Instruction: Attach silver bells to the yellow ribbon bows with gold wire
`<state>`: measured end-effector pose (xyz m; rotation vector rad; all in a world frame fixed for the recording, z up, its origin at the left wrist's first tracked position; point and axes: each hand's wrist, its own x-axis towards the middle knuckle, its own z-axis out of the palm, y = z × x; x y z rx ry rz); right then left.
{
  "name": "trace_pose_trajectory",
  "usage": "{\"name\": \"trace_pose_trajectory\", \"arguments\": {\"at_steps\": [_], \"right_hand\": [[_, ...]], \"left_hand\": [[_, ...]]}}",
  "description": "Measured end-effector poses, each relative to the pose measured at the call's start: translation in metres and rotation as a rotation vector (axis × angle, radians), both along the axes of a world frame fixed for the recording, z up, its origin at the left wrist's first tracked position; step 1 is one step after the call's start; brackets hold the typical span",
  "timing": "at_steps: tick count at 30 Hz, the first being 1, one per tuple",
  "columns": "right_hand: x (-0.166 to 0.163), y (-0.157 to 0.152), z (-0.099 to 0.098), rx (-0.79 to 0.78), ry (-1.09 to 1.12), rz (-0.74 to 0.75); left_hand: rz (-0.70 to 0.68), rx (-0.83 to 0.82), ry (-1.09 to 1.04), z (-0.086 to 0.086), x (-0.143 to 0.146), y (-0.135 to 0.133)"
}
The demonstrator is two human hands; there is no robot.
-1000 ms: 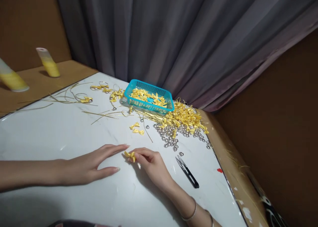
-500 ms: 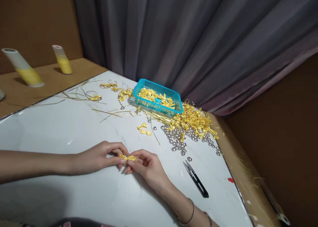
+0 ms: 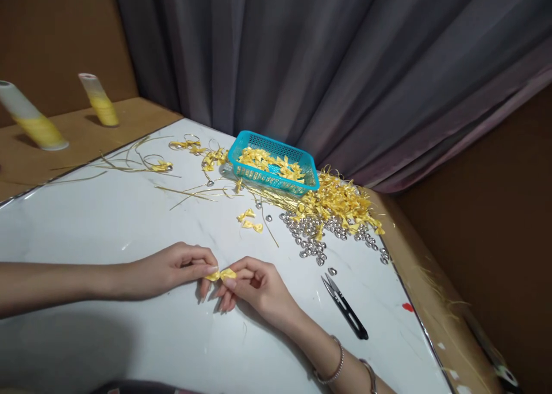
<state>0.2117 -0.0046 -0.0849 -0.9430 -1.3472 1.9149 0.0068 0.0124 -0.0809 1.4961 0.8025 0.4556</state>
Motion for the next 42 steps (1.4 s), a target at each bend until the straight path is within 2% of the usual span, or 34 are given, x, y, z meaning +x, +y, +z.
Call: {"name": "trace_pose_trajectory", "arguments": {"at_steps": [4,8,17,20,26,31,36,42], "right_hand": [[-0.0019,-0.0036,-0.0033,0.062,-0.055,-0.042],[-0.0029,-0.0062,-0.0034,0.160,-0.107,-0.009],[-0.0008,-0.0012,-0.0040,0.149,-0.124,0.094],[-0.0004,-0.0008,-0.0056,0.180,-0.168,0.086],[0.0011,-0.0001,-0.0049,0.233,-0.249,0.088],[0.0020,-0.0026,-0.0049,0.296,-0.289,0.018],[0.0003,-0.0079,-0.0023,0.602,-0.428,-0.071],[-0.0028,-0.0088,-0.0006,0.668,-0.463,-0.061]], "left_hand": [[-0.063,0.070,0.000,0.0001,-0.0002,-0.0010],[-0.057,0.213,0.063,-0.0017,-0.0011,-0.0020],[-0.075,0.276,0.080,-0.0031,-0.0020,-0.0014],[-0.116,0.216,0.026,-0.0021,-0.0025,0.0003],[-0.162,-0.029,-0.087,0.0007,-0.0023,0.0017],[-0.082,-0.208,-0.169,-0.0024,-0.0004,0.0000],[-0.033,-0.233,-0.143,-0.0042,0.0004,-0.0006],[-0.059,-0.188,-0.120,-0.0029,-0.0006,-0.0002]]}}
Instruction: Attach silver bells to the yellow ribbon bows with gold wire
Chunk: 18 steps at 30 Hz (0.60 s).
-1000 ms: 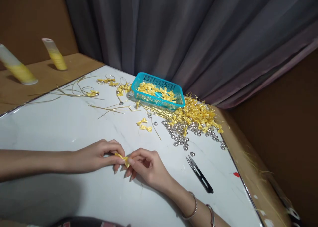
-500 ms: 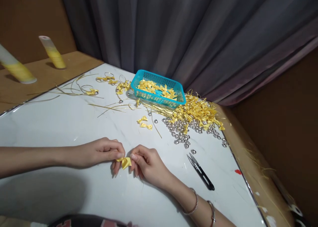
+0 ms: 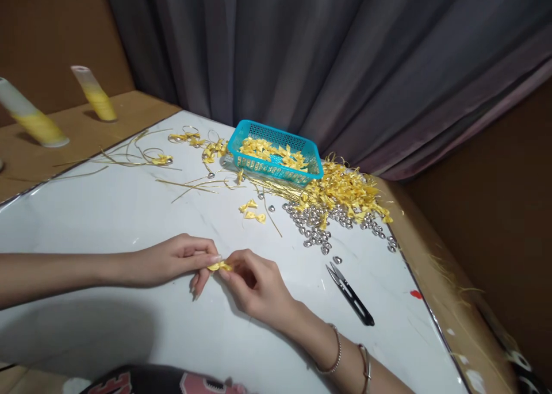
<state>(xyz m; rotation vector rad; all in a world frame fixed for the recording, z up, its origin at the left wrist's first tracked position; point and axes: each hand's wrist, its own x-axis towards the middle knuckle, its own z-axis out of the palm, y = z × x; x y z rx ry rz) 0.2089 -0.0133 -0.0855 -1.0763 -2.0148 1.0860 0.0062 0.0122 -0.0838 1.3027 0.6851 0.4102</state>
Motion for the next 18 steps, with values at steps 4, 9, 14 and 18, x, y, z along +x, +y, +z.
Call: {"name": "trace_pose_trajectory", "arguments": {"at_steps": [4,9,14,18], "right_hand": [[0.0012,0.0014,-0.0003,0.020,0.016,0.002],[0.0027,0.0011,-0.0018,0.092,0.013,-0.006],[0.0014,-0.0010,0.0010,0.147,0.015,0.014],[0.0016,-0.0012,0.0046,0.190,0.039,-0.107]], "left_hand": [[0.011,0.050,0.016,0.0010,0.0008,-0.0003],[0.025,0.126,0.060,0.0019,0.0008,-0.0014],[-0.004,0.213,0.126,0.0021,0.0001,-0.0019],[-0.023,0.310,0.171,0.0017,0.0007,-0.0020]]}}
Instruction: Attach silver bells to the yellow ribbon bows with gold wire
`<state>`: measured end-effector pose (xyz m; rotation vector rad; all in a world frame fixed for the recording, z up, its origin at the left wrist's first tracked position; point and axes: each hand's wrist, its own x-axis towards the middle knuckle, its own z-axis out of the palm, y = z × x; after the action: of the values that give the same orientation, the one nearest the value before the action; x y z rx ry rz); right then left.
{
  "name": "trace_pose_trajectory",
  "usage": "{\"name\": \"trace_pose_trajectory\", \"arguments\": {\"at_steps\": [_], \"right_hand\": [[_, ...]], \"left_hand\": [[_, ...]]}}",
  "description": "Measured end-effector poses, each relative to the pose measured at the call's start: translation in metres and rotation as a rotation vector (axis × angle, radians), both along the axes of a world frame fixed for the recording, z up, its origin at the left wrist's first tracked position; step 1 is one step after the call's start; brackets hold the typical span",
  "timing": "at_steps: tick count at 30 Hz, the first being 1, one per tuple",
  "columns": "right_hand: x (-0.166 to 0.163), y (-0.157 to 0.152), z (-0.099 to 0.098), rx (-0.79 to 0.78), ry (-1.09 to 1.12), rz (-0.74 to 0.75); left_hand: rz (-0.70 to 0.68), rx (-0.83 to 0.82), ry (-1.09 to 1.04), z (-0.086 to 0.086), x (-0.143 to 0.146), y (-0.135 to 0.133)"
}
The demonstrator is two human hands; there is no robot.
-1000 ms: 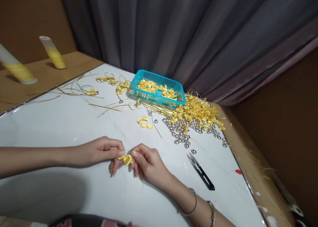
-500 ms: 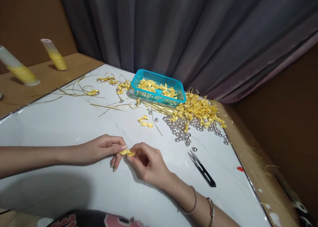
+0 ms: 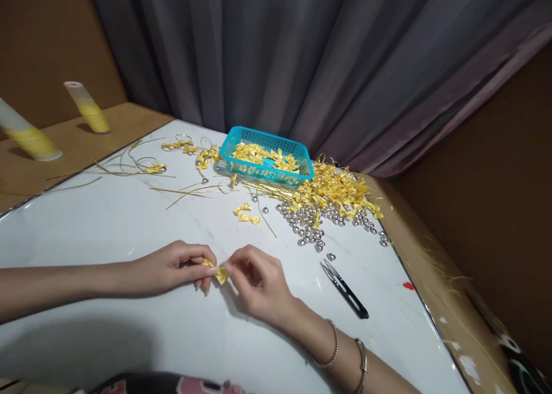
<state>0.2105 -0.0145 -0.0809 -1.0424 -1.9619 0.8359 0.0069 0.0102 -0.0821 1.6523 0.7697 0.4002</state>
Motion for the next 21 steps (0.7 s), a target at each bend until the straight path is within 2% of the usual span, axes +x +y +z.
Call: {"name": "trace_pose_trajectory", "arguments": {"at_steps": [3,5,8,12,14,16,18,21], "right_hand": [[0.008,0.010,0.005,0.110,-0.018,-0.151],[0.022,0.024,0.015,0.208,-0.085,-0.220],[0.051,0.046,0.044,0.279,-0.216,-0.294],[0.095,0.060,0.088,0.398,-0.307,-0.600],[0.115,0.059,0.102,0.415,-0.397,-0.693],[0.136,0.056,0.107,0.456,-0.504,-0.761],[0.160,0.052,0.104,0.382,-0.673,-0.750],[0.202,0.043,0.091,0.113,-0.837,-0.633]], "left_hand": [[-0.027,0.131,0.062,0.001,0.001,0.000],[-0.035,0.184,0.100,0.001,0.001,0.000],[-0.044,0.261,0.113,0.001,0.001,0.000],[-0.116,0.430,0.092,-0.002,0.001,-0.001],[-0.149,0.473,0.095,-0.003,0.001,-0.002],[-0.159,0.494,0.103,-0.003,0.001,-0.002],[-0.151,0.500,0.102,-0.003,0.001,-0.003],[-0.136,0.492,0.090,-0.005,0.001,-0.003]]}}
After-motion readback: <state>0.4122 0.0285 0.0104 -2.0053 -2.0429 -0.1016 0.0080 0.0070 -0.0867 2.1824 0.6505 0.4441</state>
